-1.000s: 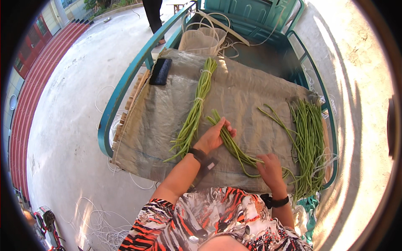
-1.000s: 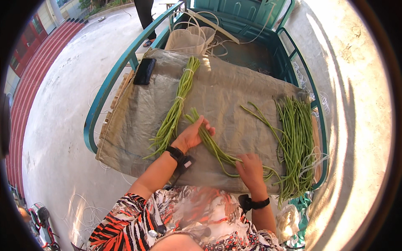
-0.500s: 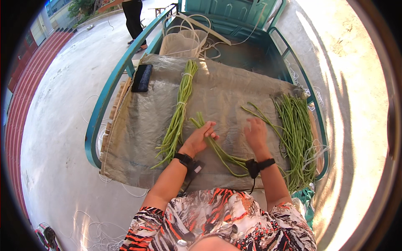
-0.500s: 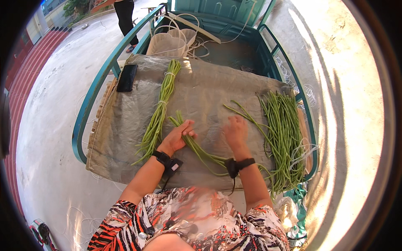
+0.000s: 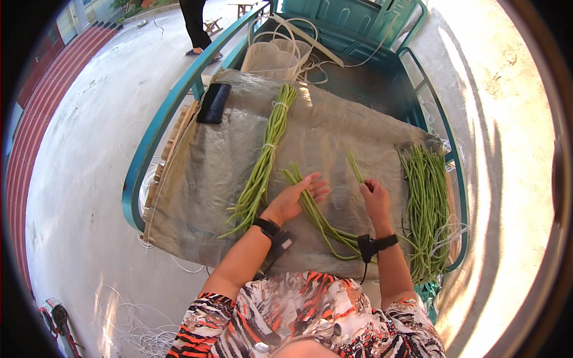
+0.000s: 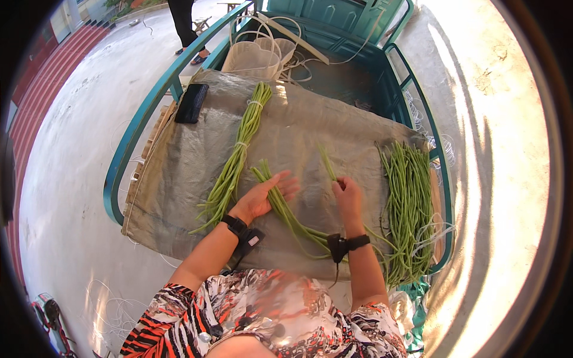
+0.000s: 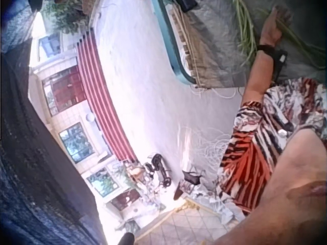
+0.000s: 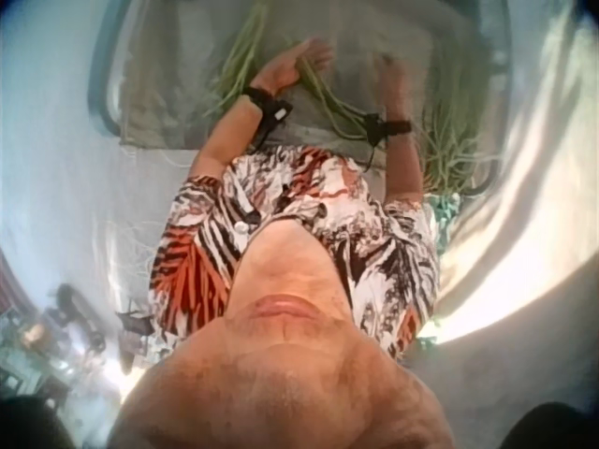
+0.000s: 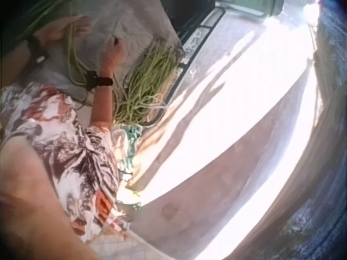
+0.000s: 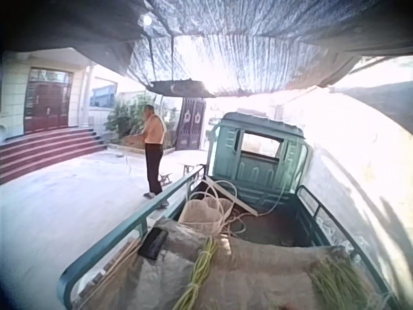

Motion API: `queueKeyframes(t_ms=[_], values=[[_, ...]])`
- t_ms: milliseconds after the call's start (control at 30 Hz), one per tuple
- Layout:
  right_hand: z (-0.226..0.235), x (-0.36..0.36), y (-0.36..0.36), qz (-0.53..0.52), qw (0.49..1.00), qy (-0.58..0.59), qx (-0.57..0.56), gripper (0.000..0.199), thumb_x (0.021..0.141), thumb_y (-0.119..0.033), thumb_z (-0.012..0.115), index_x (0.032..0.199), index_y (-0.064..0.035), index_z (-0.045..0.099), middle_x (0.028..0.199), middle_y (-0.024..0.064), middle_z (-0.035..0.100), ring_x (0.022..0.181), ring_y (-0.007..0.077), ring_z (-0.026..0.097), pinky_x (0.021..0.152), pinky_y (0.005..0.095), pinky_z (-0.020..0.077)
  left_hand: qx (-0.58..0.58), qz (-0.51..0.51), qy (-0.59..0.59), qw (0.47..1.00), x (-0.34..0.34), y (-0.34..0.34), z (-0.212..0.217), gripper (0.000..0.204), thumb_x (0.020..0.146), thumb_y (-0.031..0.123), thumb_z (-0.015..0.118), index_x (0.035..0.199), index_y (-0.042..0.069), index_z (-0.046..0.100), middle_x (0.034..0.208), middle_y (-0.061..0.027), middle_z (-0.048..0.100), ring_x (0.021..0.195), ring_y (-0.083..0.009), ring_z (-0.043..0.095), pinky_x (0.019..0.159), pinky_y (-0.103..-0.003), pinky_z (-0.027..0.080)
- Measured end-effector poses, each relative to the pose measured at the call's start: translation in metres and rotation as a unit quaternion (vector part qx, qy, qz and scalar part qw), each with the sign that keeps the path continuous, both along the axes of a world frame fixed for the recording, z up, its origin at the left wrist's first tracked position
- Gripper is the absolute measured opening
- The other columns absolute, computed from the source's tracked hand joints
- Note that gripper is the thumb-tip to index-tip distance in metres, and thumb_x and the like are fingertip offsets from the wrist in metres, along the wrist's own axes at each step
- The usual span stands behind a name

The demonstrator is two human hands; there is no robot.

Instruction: The person gathers long green beans into bundles by hand and secures each bundle with a white tie. The finished bundles are placed on a tarp inside the bed of a vehicle.

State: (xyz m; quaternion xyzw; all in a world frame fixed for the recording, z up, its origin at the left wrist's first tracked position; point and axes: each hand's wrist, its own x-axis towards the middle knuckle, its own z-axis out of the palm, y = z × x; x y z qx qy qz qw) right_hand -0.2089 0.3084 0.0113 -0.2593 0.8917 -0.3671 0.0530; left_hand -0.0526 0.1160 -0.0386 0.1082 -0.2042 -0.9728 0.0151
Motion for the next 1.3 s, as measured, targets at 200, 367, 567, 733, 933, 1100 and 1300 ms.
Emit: queueKeyframes(t_ms=[200, 367, 567, 733, 933, 1100, 1300], values=[[-0.009, 0.062, -0.023, 0.068, 0.967, -0.198, -0.143, 0.019, 0.085, -0.012, 0.061, 0.098, 0.0017, 0.061, 0.079, -0.0006, 0.061, 0.070, 0.0052, 0.052, 0.064, 0.0224, 0.0436, 0.001, 0.007, 0.012, 1.000, -0.002, 0.000, -0.003, 0.047, 0.097, 0.028, 0.044, 0.138, 0.008, 0.032, 0.134, -0.0158, 0.043, 0.122, -0.0282, 0.046, 0.097, -0.040, 0.044], [-0.016, 0.078, -0.017, 0.120, 0.947, -0.278, -0.110, 0.017, 0.087, -0.010, 0.059, 0.100, 0.0011, 0.060, 0.085, -0.0020, 0.060, 0.074, 0.0046, 0.052, 0.067, 0.0199, 0.0427, 0.001, 0.016, 0.028, 0.999, -0.002, 0.001, -0.005, 0.047, 0.097, 0.028, 0.043, 0.139, 0.010, 0.031, 0.132, -0.0177, 0.045, 0.120, -0.0301, 0.047, 0.100, -0.043, 0.041], [-0.021, 0.088, -0.015, 0.119, 0.950, -0.261, -0.121, 0.018, 0.086, -0.011, 0.060, 0.098, 0.0014, 0.060, 0.079, -0.0010, 0.061, 0.071, 0.0050, 0.052, 0.063, 0.0215, 0.0430, -0.011, 0.006, 0.036, 0.999, 0.000, 0.000, -0.008, 0.048, 0.097, 0.029, 0.043, 0.140, 0.012, 0.031, 0.127, -0.0184, 0.050, 0.119, -0.0313, 0.048, 0.100, -0.045, 0.040], [-0.026, 0.091, -0.016, 0.094, 0.942, -0.274, -0.166, 0.017, 0.085, -0.011, 0.060, 0.099, 0.0000, 0.060, 0.079, -0.0007, 0.061, 0.071, 0.0054, 0.054, 0.064, 0.0223, 0.0437, -0.005, 0.004, 0.042, 0.999, -0.002, 0.001, -0.006, 0.048, 0.097, 0.030, 0.044, 0.140, 0.014, 0.031, 0.128, -0.0183, 0.049, 0.119, -0.0319, 0.048, 0.101, -0.045, 0.040], [-0.028, 0.093, -0.025, 0.099, 0.957, -0.219, -0.163, 0.016, 0.085, -0.008, 0.060, 0.099, -0.0001, 0.060, 0.080, -0.0012, 0.060, 0.071, 0.0056, 0.053, 0.066, 0.0223, 0.0436, 0.002, -0.001, 0.046, 0.999, -0.002, 0.000, -0.007, 0.049, 0.097, 0.030, 0.044, 0.141, 0.014, 0.029, 0.128, -0.0176, 0.049, 0.120, -0.0322, 0.047, 0.100, -0.046, 0.040], [-0.030, 0.095, -0.029, 0.104, 0.972, -0.168, -0.131, 0.021, 0.081, -0.011, 0.063, 0.099, -0.0016, 0.061, 0.075, 0.0044, 0.059, 0.069, 0.0120, 0.055, 0.065, 0.0268, 0.0443, -0.022, 0.004, 0.041, 0.999, 0.000, -0.001, -0.011, 0.047, 0.097, 0.028, 0.044, 0.139, 0.012, 0.031, 0.103, -0.0100, 0.060, 0.102, -0.0260, 0.057, 0.094, -0.043, 0.045], [0.008, 0.105, -0.012, 0.155, 0.987, -0.015, 0.046, 0.022, 0.078, -0.020, 0.064, 0.096, -0.0070, 0.063, 0.080, 0.0113, 0.062, 0.075, 0.0263, 0.060, 0.065, 0.0352, 0.0456, -0.022, 0.012, 0.021, 0.999, -0.002, 0.003, 0.001, 0.037, 0.094, 0.026, 0.052, 0.124, 0.007, 0.043, 0.064, 0.0034, 0.040, 0.062, -0.0103, 0.044, 0.075, -0.034, 0.047]])
